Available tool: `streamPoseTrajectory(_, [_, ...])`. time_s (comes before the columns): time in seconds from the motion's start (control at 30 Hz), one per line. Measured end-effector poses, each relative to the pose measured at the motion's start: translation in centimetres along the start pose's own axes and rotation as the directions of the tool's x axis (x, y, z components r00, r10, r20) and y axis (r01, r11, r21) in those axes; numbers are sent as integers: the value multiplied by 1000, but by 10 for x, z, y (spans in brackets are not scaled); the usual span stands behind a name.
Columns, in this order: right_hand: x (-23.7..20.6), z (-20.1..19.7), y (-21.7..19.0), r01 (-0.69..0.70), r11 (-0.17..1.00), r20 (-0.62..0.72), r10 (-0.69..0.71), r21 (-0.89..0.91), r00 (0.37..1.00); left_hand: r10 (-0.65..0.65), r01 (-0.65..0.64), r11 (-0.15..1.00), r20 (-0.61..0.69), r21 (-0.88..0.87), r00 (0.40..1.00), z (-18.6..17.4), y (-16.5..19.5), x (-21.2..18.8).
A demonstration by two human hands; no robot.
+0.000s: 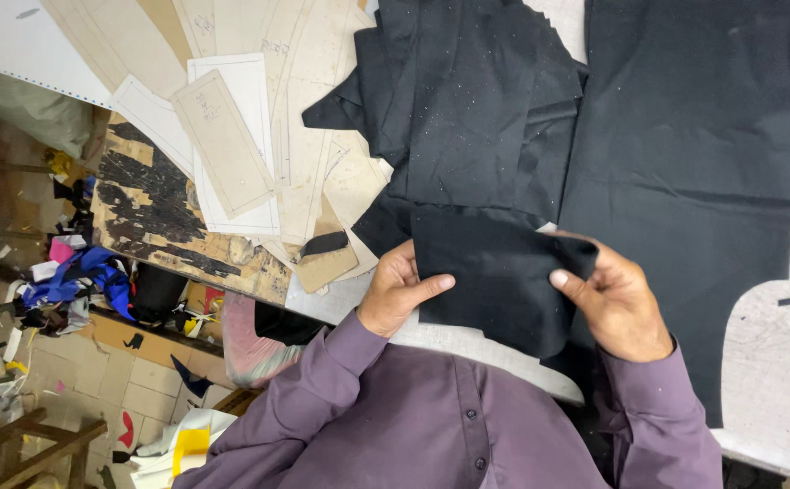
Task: The person sorts and stacks black fabric pieces on a work table, aligning edges and folding them into neat bundles. They then mark the bundles with chalk and secure them with a black elastic band.
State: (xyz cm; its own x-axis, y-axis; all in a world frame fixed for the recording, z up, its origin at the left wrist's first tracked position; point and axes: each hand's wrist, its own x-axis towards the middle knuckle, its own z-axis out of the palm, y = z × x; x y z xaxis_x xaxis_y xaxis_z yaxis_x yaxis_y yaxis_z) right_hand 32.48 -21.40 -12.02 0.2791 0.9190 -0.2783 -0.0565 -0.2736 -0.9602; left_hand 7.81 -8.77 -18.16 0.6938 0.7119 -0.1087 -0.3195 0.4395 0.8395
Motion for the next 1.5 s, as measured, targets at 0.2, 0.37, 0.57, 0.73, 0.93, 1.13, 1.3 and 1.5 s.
streamPoseTrajectory(0.2, [-3,27,18,117,911,-409,-289,-396,865,-6,171,825,-294,539,956,-7,-32,0])
streamPoseTrajectory(0.37, [-31,76,19,280,904,-146,-340,-323,929,-95,152,959,-234,238,968,0,-45,-3])
streamPoseTrajectory(0.57, [-30,83,15,195,888,-383,-365,-416,848,-107,85,976,103,200,989,27,-40,5])
streamPoseTrajectory(0.73, [-34,5,14,285,902,-514,-422,-325,747,163,-110,688,-6,717,987,40,-15,13])
streamPoseTrajectory(0.93, [-66,-43,-27,161,972,-131,-185,-172,974,355,-488,398,360,777,863,57,1,51])
streamPoseTrajectory(1.13, [-108,-69,-71,234,972,-382,-226,-27,896,-342,-267,631,570,729,747,46,7,104])
streamPoseTrajectory(1.3, [-111,-118,-29,6,982,-485,-99,-188,869,-579,361,783,382,507,720,44,-16,92])
streamPoseTrajectory(1.5, [-146,-147,31,-61,994,-604,-6,-90,797,-552,492,824,196,281,811,67,-49,62])
